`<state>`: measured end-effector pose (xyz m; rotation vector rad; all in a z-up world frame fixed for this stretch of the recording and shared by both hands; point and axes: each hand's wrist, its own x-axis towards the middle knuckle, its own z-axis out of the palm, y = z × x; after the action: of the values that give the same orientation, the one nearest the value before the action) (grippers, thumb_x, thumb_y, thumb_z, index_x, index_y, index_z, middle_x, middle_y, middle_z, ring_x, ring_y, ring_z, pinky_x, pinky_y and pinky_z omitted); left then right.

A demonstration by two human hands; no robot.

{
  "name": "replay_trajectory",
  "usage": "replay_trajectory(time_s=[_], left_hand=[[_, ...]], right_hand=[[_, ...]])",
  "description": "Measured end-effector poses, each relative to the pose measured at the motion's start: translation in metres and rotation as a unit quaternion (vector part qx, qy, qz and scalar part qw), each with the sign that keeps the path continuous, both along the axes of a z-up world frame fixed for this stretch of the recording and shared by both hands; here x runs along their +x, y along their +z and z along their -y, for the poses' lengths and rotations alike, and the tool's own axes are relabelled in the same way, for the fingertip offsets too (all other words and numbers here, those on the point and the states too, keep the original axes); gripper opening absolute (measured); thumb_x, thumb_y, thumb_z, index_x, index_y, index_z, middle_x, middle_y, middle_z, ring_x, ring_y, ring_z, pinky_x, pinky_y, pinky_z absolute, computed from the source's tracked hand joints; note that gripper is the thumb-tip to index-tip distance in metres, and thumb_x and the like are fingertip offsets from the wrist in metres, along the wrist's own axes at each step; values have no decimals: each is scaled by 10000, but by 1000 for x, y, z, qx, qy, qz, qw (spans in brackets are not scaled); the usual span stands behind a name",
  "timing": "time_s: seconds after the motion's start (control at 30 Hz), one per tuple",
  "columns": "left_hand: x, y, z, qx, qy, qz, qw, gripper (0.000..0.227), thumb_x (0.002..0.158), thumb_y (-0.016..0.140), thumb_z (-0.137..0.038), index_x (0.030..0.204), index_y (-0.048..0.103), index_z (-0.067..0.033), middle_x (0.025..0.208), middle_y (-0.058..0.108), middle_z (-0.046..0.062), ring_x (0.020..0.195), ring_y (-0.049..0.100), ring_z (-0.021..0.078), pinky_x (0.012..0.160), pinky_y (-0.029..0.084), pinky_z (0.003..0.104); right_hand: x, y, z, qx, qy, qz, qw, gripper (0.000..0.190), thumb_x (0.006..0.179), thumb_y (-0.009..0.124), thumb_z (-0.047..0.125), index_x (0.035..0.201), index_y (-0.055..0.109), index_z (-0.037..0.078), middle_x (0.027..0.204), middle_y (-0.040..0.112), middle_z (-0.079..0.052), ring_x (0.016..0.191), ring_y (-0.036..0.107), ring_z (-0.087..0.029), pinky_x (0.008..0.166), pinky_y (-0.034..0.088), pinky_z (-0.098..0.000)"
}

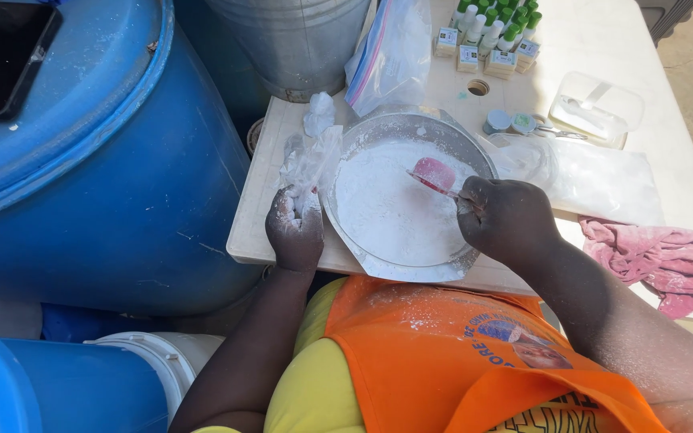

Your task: Filling plastic bags with white powder using a scoop and packing small bottles into a cardboard box.

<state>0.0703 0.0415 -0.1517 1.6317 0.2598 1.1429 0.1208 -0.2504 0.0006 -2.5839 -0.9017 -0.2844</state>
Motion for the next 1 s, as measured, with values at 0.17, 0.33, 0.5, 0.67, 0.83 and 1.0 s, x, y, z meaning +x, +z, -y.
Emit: replay_trajectory(time_s=[0.17,0.33,0.5,0.67,0.83,1.0], left_hand=[[-3,13,3,-21,-22,-6,1000,172,998,696,-142,1054,692,21,920,685,272,996,737,349,680,605,437],[-3,14,3,-37,-27,-2,999,185,981,691,-135,1040,665,38,898,683,291,1007,704,256,664,614,425],[-4,18,5,-30,-25,-1,999,204,983,710,-143,1050,669,46,905,684,296,998,695,284,635,609,435],[-2,11,3,-16,-16,-8,1000,194,983,716,-141,1055,672,35,909,693,266,914,756,322,629,608,414],[-2,7,2,-22,-26,-5,999,164,991,713,-156,1057,698,-7,905,709,219,932,731,225,649,610,408],[-6,16,5,1,-12,8,1000,144,987,722,-131,1032,704,4,879,694,247,937,740,347,630,595,433]], right_hand=[[-9,15,2,-65,-68,-73,993,109,886,631,93,874,733,58,585,659,-131,590,710,-330,596,556,-380],[-9,-3,-7,48,-52,-277,958,158,845,641,147,894,758,53,645,682,-185,655,700,-361,648,552,-472],[9,-4,-11,28,-40,-87,995,116,921,608,118,903,715,80,638,660,-146,647,701,-346,628,544,-426],[27,-17,-22,-87,-38,12,995,102,887,623,61,913,721,69,616,653,-118,617,710,-307,594,547,-366],[-2,-11,-35,47,35,-117,991,143,918,582,50,939,724,48,691,680,-230,709,713,-438,647,563,-480],[16,-14,-19,107,24,-98,989,110,957,618,62,993,720,39,791,703,-216,782,718,-400,681,565,-478]])
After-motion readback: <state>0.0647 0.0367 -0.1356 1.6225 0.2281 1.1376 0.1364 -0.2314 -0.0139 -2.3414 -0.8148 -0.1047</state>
